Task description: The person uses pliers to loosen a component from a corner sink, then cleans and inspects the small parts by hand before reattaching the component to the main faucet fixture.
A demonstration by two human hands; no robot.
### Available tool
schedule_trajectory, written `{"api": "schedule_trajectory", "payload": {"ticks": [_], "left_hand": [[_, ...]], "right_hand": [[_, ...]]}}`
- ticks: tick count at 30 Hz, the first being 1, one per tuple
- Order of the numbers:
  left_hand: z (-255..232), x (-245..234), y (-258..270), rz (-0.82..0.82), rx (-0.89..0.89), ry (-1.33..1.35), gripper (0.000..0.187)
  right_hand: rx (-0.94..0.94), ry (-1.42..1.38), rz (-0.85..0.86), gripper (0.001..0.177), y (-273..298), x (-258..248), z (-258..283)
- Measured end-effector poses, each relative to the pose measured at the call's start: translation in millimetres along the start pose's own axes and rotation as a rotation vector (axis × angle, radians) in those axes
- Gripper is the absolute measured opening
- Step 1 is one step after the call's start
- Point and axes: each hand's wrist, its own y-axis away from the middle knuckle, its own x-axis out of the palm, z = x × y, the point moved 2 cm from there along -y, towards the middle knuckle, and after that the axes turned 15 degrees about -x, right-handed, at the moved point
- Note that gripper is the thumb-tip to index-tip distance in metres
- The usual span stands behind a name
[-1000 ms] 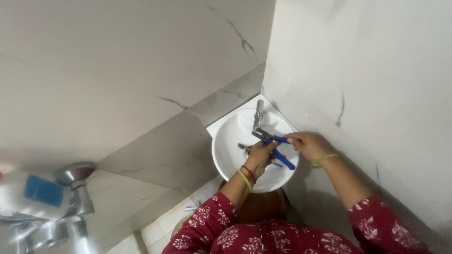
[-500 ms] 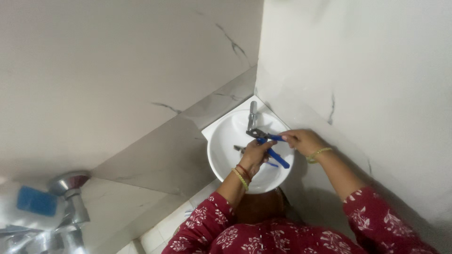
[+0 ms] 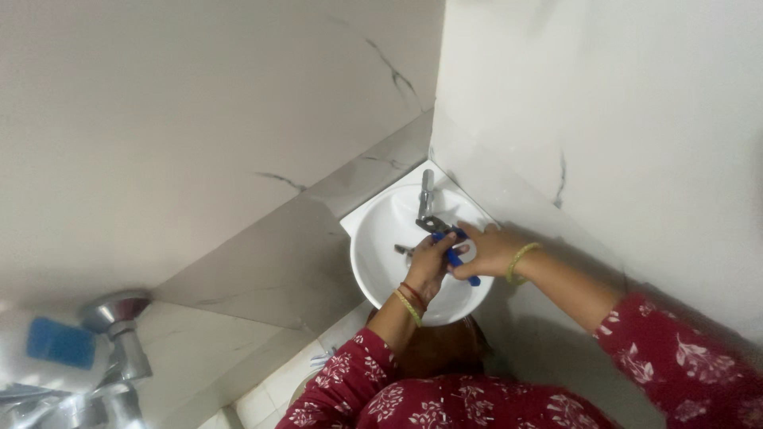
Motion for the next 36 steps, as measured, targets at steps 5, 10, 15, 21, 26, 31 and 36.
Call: {"api": "schedule_trajectory", "payload": {"ticks": [5,10,15,21,26,31,36], "left_hand": [[13.3,13.3,-17.2,0.032,-0.025,0.198,0.029],[21.5,13.5,-36.0,0.090,0.023,0.267,0.020],[23.2,4.6,-45.9,-0.029,-0.017,0.203,0.020],[24.2,3.5,-51.9,0.029,-0.005,0.240,0.018],[20.1,2.9,-36.9,-0.013,0.011,0.181,0.018],[20.8,-1.2,-29.6,-0.078,0.036,0.066,0.023],[17.7,-12.9,-28.9,-0.062,0.058,-0.007,0.021]], "right_hand": [[0.041,-0.136,-0.026,0.115,7.5,5.1,1.4],[0.010,-0.133,-0.092,0.115,5.8,14.4,-5.3],[0.013,-0.064,-0.114,0.113,6.2,18.6,-5.5],[-0.191,-0.120,-0.076,0.119,-1.2,15.2,-27.1],[-0.173,-0.274,-0.108,0.122,-9.6,39.4,-29.5],[-0.073,-0.302,-0.185,0.120,-9.4,56.8,-23.4],[0.070,-0.152,-0.174,0.116,-3.4,55.7,4.9]]}}
